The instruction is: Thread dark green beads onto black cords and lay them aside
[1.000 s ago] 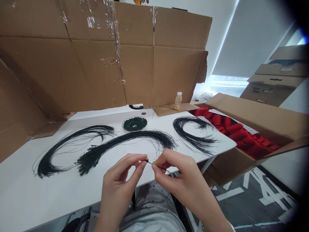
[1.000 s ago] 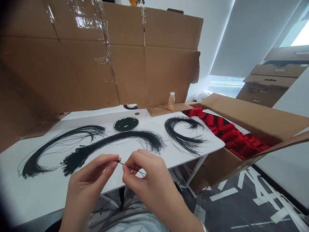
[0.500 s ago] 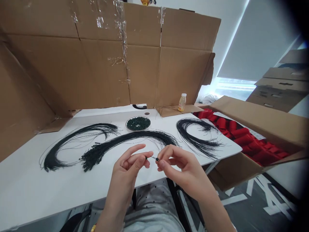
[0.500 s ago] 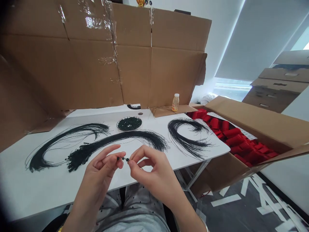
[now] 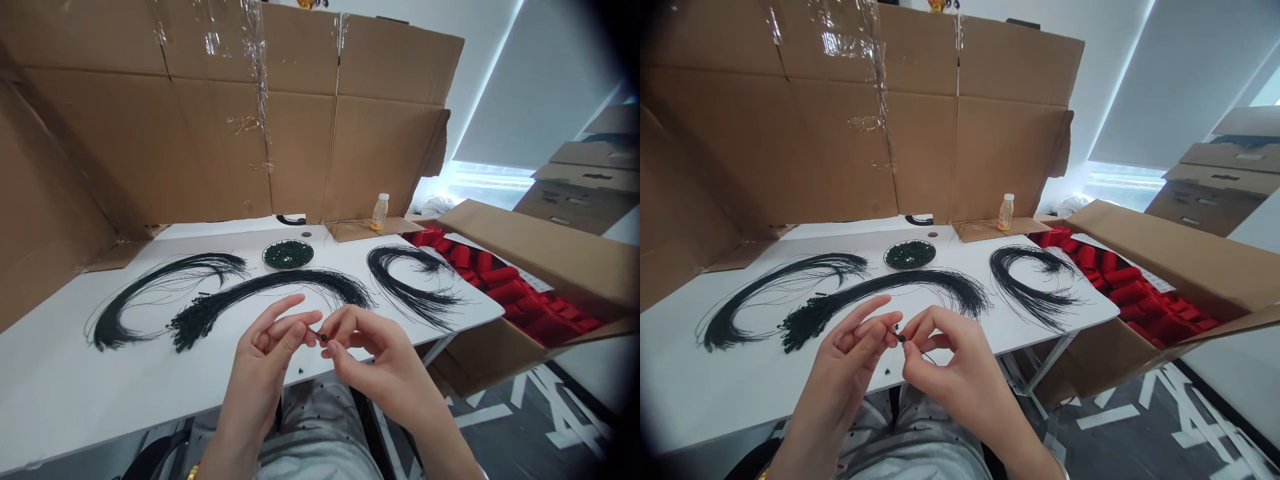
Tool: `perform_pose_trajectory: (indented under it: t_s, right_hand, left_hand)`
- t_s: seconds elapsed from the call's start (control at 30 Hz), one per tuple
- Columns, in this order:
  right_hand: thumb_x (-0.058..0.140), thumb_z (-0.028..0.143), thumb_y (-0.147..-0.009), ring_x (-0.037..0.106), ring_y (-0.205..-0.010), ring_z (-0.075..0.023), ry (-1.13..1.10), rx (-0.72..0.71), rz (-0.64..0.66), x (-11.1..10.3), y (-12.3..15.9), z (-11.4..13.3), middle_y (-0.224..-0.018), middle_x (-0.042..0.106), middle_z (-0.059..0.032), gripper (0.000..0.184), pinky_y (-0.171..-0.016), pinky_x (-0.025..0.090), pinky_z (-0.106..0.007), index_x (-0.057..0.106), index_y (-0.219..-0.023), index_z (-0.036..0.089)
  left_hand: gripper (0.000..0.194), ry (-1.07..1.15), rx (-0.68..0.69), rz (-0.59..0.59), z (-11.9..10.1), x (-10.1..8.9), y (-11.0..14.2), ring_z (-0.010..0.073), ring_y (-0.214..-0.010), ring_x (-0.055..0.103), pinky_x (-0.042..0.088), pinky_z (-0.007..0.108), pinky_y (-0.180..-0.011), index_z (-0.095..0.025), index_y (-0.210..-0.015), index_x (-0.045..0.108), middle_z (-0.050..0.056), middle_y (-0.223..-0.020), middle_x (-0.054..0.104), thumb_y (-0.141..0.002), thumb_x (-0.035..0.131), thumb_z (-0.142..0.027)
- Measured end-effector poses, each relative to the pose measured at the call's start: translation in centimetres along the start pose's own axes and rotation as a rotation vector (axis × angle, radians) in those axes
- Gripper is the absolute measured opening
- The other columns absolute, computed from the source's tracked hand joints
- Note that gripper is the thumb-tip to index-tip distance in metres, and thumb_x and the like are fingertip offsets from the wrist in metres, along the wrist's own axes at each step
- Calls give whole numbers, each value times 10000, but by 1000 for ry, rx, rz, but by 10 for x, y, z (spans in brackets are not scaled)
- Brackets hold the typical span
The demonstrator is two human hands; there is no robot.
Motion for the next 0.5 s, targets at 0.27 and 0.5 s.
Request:
perform_pose_trajectory:
  t_s: [0.27, 0.5]
  right_hand:
    - [633, 121, -876, 614, -849, -139, 119, 6, -66, -13, -2, -2, -876, 663, 10, 184, -787, 535, -241, 551, -734, 206]
    - [645, 185, -895, 614, -806, -135, 185, -35, -127, -32, -1, 5, -864, 644, 1, 187, -752, 540, -229, 570, -725, 206]
  left_hand:
    - [271, -16, 112, -89, -6, -27, -23, 102, -722, 706, 586, 173, -749, -209, -964, 831, 42, -929, 830, -739, 910, -336]
    - [173, -316, 279, -137, -40, -54, -31, 141, -747, 667, 548, 232, -765, -238, -923, 791, 13, -871, 781, -820, 812, -375]
Point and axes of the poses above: each hand's wrist, its own y-axis away from the middle knuckle, its own x-axis out of the palm, z = x × y, the point moved 8 cm from there along -y, towards the middle knuckle
